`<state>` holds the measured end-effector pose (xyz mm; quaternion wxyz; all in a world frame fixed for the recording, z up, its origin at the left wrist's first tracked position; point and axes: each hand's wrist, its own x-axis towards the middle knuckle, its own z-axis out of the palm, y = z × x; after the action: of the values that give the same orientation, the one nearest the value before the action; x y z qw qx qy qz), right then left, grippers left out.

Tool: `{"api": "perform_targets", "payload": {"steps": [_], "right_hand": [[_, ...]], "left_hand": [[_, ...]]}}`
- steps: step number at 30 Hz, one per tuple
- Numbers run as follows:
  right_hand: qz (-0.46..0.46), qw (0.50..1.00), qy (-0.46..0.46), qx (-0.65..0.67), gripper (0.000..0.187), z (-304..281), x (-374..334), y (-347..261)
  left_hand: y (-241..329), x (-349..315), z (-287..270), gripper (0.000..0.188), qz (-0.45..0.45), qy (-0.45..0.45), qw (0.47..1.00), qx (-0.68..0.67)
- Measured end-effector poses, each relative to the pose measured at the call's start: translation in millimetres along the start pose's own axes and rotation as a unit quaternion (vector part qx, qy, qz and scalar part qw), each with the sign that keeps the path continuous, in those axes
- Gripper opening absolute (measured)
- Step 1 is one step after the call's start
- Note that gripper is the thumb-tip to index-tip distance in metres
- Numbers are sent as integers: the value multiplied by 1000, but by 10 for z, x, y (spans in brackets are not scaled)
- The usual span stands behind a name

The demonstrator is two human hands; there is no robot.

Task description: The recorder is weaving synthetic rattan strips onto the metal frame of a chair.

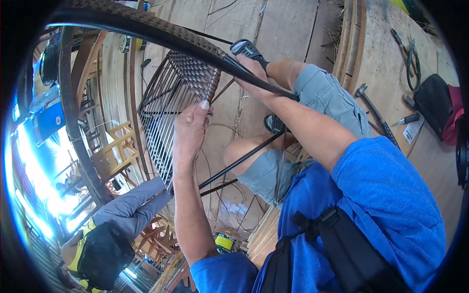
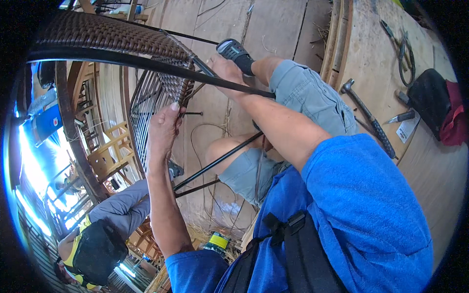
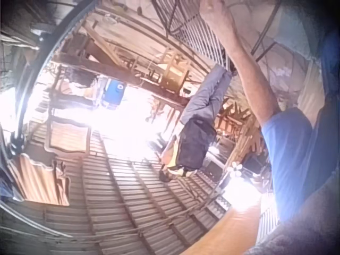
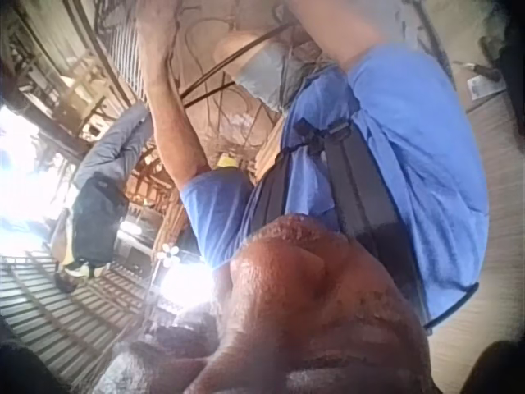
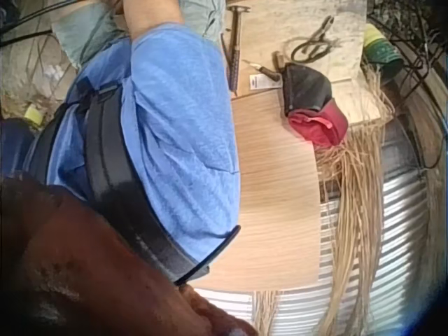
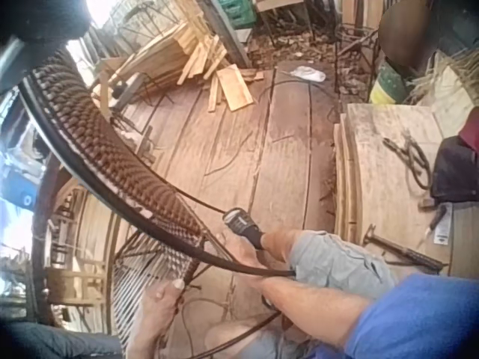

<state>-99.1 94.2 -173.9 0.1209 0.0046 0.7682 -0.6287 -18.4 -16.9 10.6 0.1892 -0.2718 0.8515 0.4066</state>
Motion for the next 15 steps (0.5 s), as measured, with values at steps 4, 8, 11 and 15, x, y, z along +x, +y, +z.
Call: {"api": "perform_targets", "payload": {"steps": [4,8,11,15], "right_hand": [[-33,998,-44,7,24,-56,88,-19],[-108,991,43,-71,20,631,170,253],[-72,997,25,-32,25,741,229,52],[-51,998,27,-37,20,549,279,-70]], "left_hand": [[161,70,33,35,3,7,1000,25],[-17,246,-210,38,30,76,990,111],[112,270,-343,40,50,127,965,224],[54,25,42,25,277,330,831,350]]}}
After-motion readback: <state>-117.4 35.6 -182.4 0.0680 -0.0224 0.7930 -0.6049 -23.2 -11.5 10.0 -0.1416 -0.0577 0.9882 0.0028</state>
